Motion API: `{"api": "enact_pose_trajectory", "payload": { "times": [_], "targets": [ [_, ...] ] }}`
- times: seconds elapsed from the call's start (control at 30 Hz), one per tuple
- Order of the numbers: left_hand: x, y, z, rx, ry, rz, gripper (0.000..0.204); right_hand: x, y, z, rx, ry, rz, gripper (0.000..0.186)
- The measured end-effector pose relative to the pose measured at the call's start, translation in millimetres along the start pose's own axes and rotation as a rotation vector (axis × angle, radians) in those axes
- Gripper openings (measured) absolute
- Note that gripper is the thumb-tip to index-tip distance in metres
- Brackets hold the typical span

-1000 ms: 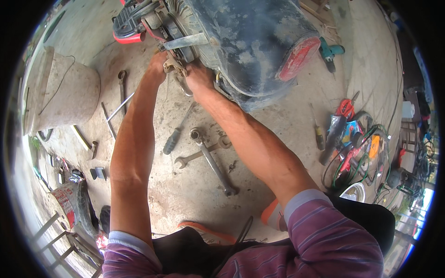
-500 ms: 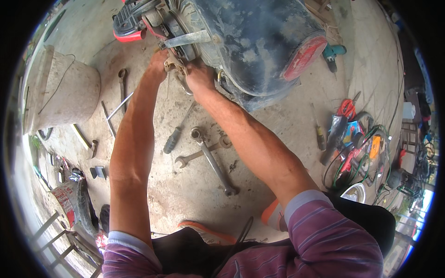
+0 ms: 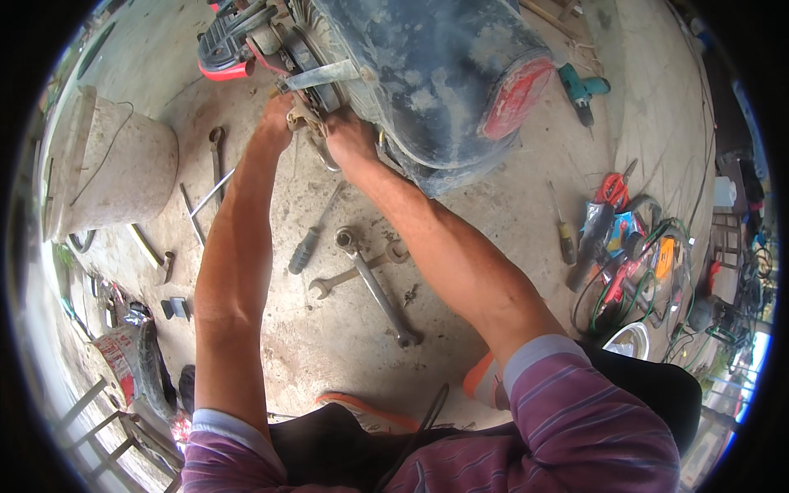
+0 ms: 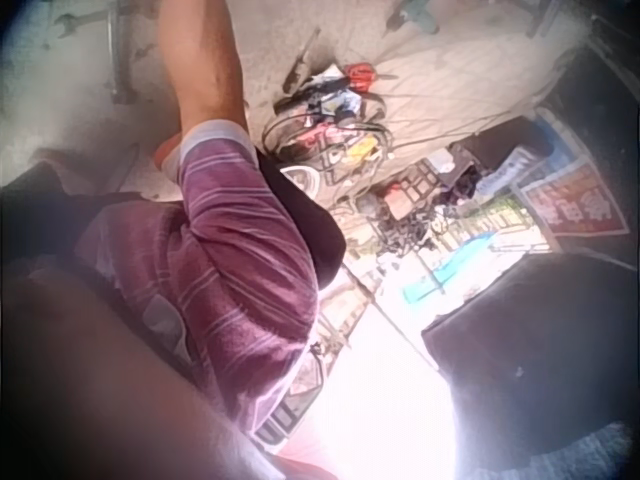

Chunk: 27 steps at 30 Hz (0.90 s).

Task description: The person works on the rear wheel and brake assembly of a red motorcycle using a wrench and other hand tools. They adjust components near the brake caliper and chain area, then stand to reposition the motorcycle before resuming work on the wheel.

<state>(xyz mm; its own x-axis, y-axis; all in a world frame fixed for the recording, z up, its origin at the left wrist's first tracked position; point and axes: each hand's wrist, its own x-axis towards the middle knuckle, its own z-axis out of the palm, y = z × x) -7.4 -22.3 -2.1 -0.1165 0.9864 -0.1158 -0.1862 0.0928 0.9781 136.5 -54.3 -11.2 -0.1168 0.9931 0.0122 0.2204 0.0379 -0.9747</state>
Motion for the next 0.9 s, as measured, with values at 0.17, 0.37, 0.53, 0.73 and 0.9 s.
{"api": "enact_pose_trajectory", "payload": {
  "times": [0.17,0.37,0.53,0.73,0.9],
  "targets": [
    [13.2,-17.3,-11.7,0.245,-0.066,0.24,0.015,9.2,-7.6,1.6,0.497,0.031,0.563,0.026],
    [10.7,-14.3,-15.2,0.436,-0.031,0.233,0.018,-10.0,-36.9,-4.0,0.292,0.042,0.317,0.028],
    [3.7,-6.3,-2.0,0.354,-0.017,0.171,0.02,17.5,35.5,6.6,0.183,0.025,0.086,0.032],
    [-5.5,7.5,0.5,0.065,0.036,-0.033,0.017,2.4,-7.5,3.1,0.454,0.025,0.435,0.015],
    [0.7,3.6,2.7,-0.017,0.051,-0.073,0.016,2.6,-18.5,0.1,0.579,0.064,0.559,0.015]
  ]
}}
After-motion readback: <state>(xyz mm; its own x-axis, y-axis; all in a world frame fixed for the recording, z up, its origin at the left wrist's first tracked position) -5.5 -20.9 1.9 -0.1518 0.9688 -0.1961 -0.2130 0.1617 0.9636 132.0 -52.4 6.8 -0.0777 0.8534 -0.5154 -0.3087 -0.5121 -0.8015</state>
